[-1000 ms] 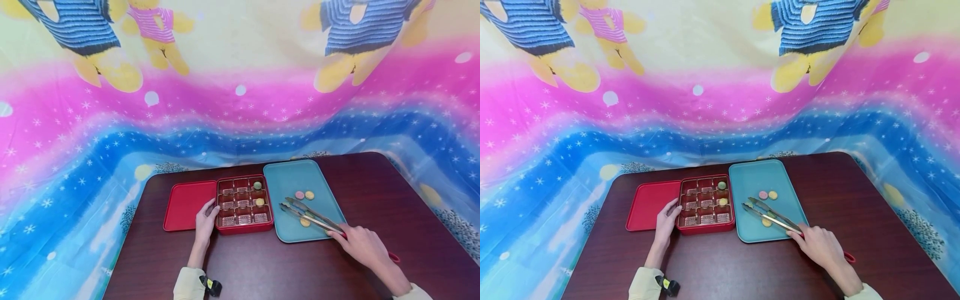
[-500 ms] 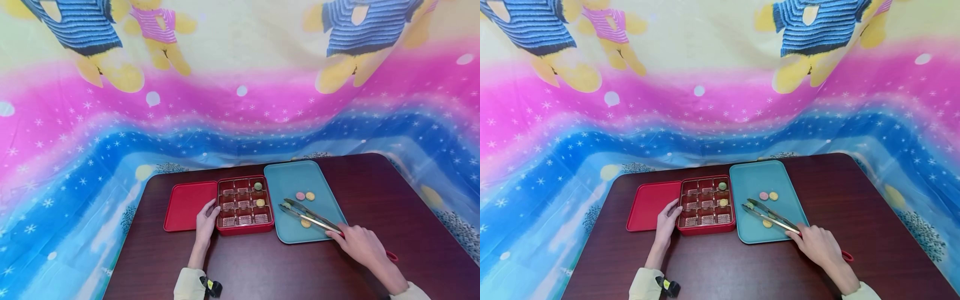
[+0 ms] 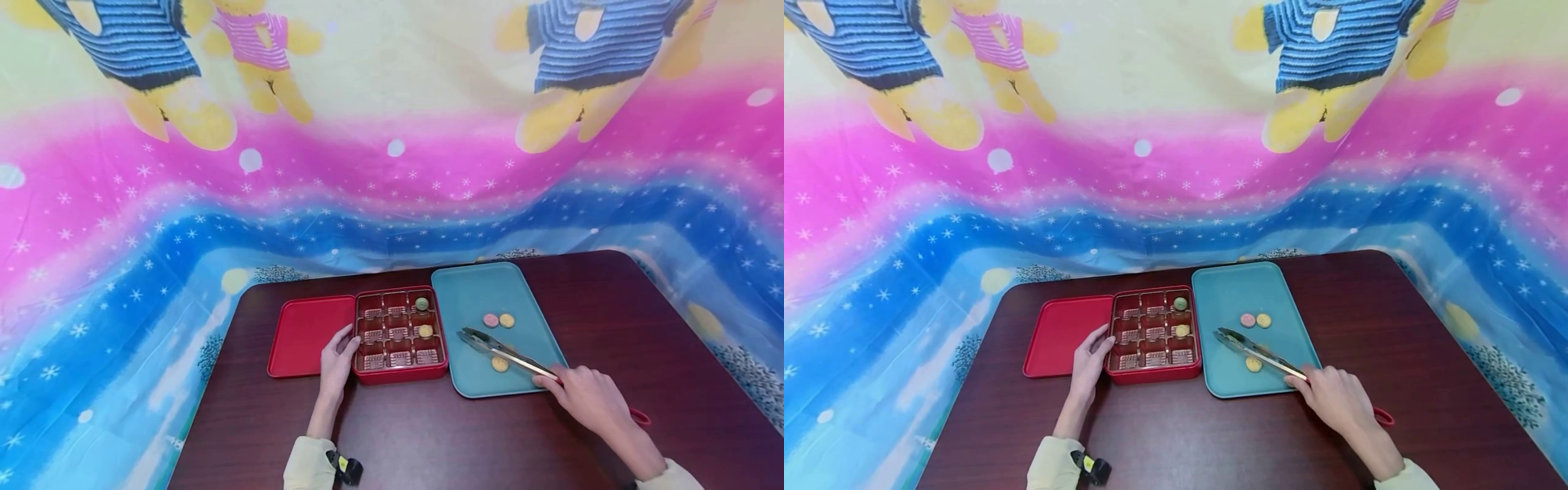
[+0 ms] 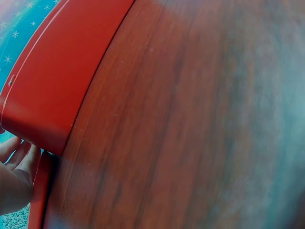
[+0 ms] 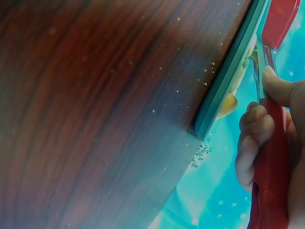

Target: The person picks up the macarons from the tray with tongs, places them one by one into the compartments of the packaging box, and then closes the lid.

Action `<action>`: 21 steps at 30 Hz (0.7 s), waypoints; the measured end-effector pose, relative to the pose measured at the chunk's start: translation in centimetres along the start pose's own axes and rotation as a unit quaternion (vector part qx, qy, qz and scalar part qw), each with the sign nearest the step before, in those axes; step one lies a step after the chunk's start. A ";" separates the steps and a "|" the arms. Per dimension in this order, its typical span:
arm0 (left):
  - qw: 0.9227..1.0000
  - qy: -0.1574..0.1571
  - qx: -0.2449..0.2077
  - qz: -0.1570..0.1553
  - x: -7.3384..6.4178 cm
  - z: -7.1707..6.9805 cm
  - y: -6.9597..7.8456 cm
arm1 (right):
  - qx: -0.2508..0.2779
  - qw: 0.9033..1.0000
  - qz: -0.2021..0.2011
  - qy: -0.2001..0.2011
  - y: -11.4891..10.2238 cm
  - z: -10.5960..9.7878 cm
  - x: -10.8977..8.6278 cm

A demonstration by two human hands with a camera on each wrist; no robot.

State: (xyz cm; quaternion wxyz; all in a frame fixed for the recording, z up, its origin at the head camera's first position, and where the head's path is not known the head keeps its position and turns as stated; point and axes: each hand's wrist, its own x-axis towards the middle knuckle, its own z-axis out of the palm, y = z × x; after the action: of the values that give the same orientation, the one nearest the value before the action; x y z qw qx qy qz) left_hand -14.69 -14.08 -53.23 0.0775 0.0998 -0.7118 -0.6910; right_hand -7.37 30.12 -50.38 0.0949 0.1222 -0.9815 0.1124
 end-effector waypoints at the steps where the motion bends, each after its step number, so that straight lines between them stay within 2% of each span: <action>1: 1.000 0.001 0.000 -0.001 0.0 0.0 0.0 | 0.002 1.000 0.000 0.001 0.0 0.0 0.0; 3: 1.000 0.002 0.001 -0.001 0.1 0.0 0.0 | 0.004 1.000 0.001 0.002 0.0 0.0 0.1; 4: 1.000 0.004 0.000 -0.001 0.4 0.0 -0.5 | 0.006 1.000 0.001 0.004 0.0 0.0 0.1; 21: 1.000 0.003 0.001 -0.002 0.2 0.0 -0.5 | 0.014 1.000 0.004 0.006 0.0 0.0 0.0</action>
State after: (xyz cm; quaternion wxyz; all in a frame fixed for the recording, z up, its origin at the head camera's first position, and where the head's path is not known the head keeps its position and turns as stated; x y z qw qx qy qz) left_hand -14.91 -14.14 -53.70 0.0786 0.1033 -0.7123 -0.6898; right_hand -7.40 30.08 -50.38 0.0985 0.1191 -0.9798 0.1272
